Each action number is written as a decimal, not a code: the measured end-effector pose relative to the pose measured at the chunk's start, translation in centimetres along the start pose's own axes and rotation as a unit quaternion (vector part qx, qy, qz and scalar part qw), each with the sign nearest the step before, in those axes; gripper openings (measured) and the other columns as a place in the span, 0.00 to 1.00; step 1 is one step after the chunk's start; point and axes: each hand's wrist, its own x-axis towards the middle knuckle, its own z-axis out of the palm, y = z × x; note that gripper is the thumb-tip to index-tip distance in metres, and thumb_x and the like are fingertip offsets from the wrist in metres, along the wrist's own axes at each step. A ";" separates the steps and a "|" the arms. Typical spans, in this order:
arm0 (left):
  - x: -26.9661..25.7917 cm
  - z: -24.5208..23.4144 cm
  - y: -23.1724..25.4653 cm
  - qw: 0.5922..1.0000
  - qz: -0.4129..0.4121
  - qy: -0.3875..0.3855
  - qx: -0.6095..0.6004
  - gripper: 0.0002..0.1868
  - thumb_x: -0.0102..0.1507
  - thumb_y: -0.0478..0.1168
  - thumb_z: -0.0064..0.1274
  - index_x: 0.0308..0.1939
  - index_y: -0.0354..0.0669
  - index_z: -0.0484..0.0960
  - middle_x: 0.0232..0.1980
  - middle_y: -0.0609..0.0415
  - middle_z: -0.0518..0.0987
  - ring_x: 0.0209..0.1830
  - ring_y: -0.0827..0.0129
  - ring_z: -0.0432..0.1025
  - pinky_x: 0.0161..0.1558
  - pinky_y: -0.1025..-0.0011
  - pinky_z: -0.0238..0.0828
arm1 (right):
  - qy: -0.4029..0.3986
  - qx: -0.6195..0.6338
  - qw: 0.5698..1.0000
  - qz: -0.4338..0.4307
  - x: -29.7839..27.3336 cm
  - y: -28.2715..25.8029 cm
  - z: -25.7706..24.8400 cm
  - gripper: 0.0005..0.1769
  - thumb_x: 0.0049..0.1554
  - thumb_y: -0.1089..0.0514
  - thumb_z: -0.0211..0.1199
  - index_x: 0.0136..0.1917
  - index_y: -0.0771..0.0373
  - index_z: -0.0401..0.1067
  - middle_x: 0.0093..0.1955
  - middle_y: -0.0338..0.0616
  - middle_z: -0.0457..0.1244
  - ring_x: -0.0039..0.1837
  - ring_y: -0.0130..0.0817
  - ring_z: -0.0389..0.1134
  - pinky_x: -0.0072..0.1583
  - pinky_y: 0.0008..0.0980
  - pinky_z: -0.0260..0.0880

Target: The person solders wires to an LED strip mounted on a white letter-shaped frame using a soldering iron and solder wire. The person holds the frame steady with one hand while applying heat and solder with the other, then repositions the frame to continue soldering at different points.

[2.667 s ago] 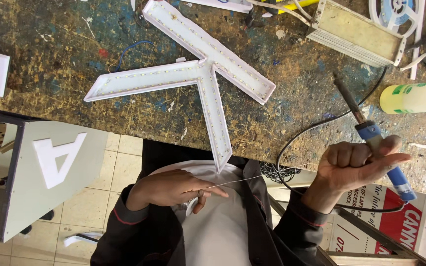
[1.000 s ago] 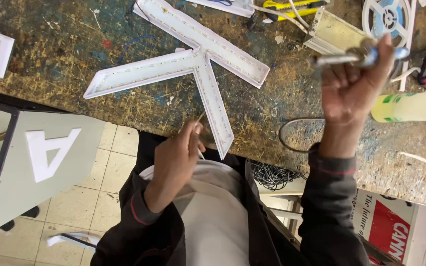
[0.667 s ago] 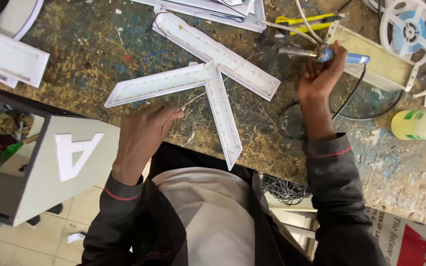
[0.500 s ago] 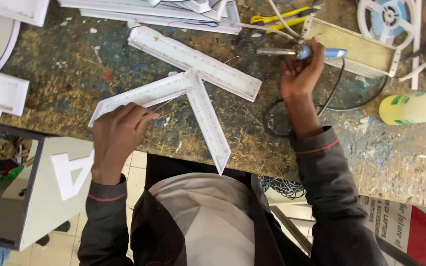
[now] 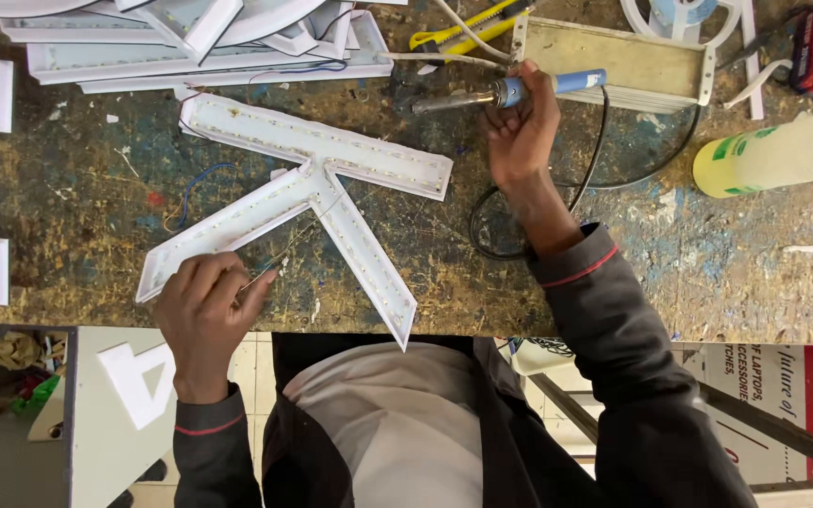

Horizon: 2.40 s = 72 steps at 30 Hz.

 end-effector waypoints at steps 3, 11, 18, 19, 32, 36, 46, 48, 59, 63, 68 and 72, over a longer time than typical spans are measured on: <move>-1.6 0.8 -0.4 0.996 -0.039 0.032 -0.070 0.26 0.73 0.48 0.77 0.26 0.42 0.81 0.41 0.53 0.86 0.40 0.59 0.77 0.40 0.64 0.71 | 0.028 0.003 0.999 0.017 -0.4 -0.4 1.0 0.17 0.69 0.42 0.64 0.47 0.56 0.75 0.26 0.29 0.42 0.29 0.24 0.43 0.35 0.31 0.52; -1.6 1.1 -0.1 0.994 -0.061 0.049 -0.071 0.33 0.78 0.59 0.53 0.24 0.41 0.81 0.40 0.53 0.86 0.40 0.59 0.78 0.38 0.64 0.68 | -0.009 0.009 1.000 0.009 -0.2 0.1 0.3 0.16 0.71 0.42 0.61 0.49 0.53 0.73 0.28 0.30 0.45 0.30 0.23 0.43 0.36 0.31 0.53; -0.7 1.6 0.6 0.991 -0.103 0.081 -0.035 0.31 0.82 0.38 0.59 0.21 0.43 0.76 0.38 0.53 0.87 0.37 0.55 0.76 0.36 0.62 0.62 | -0.026 0.014 0.999 0.012 0.0 0.6 -0.7 0.15 0.71 0.40 0.63 0.52 0.52 0.74 0.29 0.32 0.44 0.31 0.25 0.42 0.38 0.36 0.54; -0.8 1.6 0.6 0.991 -0.104 0.081 -0.035 0.31 0.82 0.38 0.59 0.21 0.43 0.76 0.38 0.53 0.87 0.37 0.55 0.76 0.36 0.62 0.62 | -0.026 0.014 0.999 0.013 -0.1 0.3 -0.1 0.15 0.71 0.40 0.63 0.52 0.52 0.74 0.29 0.32 0.44 0.31 0.25 0.42 0.38 0.36 0.54; -0.8 1.6 0.5 0.990 -0.100 0.086 -0.051 0.26 0.81 0.38 0.60 0.25 0.40 0.81 0.39 0.52 0.87 0.39 0.55 0.77 0.38 0.62 0.66 | -0.004 0.005 1.000 0.015 0.0 0.0 -0.1 0.16 0.70 0.41 0.63 0.50 0.54 0.76 0.27 0.30 0.45 0.30 0.24 0.45 0.37 0.32 0.52; -1.4 2.0 0.3 0.990 -0.110 0.075 -0.042 0.23 0.79 0.36 0.62 0.27 0.41 0.84 0.42 0.52 0.88 0.41 0.54 0.77 0.38 0.60 0.67 | -0.007 0.008 1.000 0.016 0.3 0.5 -1.0 0.17 0.71 0.39 0.62 0.52 0.53 0.77 0.29 0.31 0.46 0.31 0.25 0.45 0.38 0.34 0.53; -1.4 1.8 0.4 0.990 -0.114 0.076 -0.037 0.22 0.80 0.37 0.62 0.29 0.40 0.85 0.41 0.53 0.88 0.40 0.55 0.75 0.38 0.61 0.66 | -0.008 0.011 1.000 0.021 -0.1 -0.2 0.3 0.15 0.70 0.42 0.63 0.49 0.54 0.76 0.28 0.31 0.47 0.31 0.23 0.45 0.36 0.32 0.53; -1.4 1.6 0.3 0.993 -0.089 0.061 -0.050 0.34 0.69 0.53 0.82 0.22 0.45 0.73 0.41 0.56 0.88 0.41 0.60 0.72 0.42 0.62 0.65 | 0.010 -0.004 1.000 0.017 -0.3 -0.5 0.7 0.15 0.69 0.43 0.65 0.48 0.55 0.76 0.27 0.30 0.47 0.30 0.24 0.45 0.35 0.32 0.53; -0.4 2.1 1.8 0.936 -0.135 0.067 -0.319 0.14 0.75 0.27 0.61 0.32 0.34 0.83 0.43 0.45 0.82 0.48 0.54 0.76 0.53 0.56 0.77 | -0.037 0.008 0.999 0.012 0.3 0.5 -0.7 0.17 0.71 0.39 0.63 0.51 0.53 0.76 0.30 0.31 0.48 0.32 0.25 0.46 0.38 0.35 0.53; 1.0 1.9 2.8 0.949 -0.139 0.045 -0.280 0.19 0.79 0.40 0.57 0.35 0.33 0.85 0.43 0.46 0.83 0.47 0.54 0.76 0.48 0.57 0.74 | -0.010 0.007 1.000 0.024 0.1 0.1 -0.2 0.17 0.69 0.39 0.65 0.50 0.53 0.76 0.28 0.31 0.46 0.31 0.24 0.45 0.38 0.34 0.52; 1.5 2.1 2.7 0.971 -0.141 0.039 -0.191 0.19 0.83 0.39 0.53 0.39 0.35 0.86 0.48 0.50 0.86 0.47 0.54 0.76 0.45 0.58 0.71 | -0.049 -0.016 0.999 -0.006 -0.4 -0.2 0.2 0.20 0.71 0.32 0.62 0.60 0.47 0.75 0.33 0.29 0.45 0.34 0.24 0.43 0.40 0.34 0.52; 1.4 2.3 2.3 0.981 -0.123 0.037 -0.148 0.19 0.80 0.34 0.64 0.32 0.36 0.83 0.48 0.51 0.86 0.45 0.55 0.75 0.44 0.57 0.71 | -0.054 -0.041 0.998 -0.019 -0.8 -1.2 2.0 0.21 0.71 0.32 0.62 0.60 0.49 0.74 0.36 0.29 0.53 0.35 0.22 0.51 0.37 0.28 0.55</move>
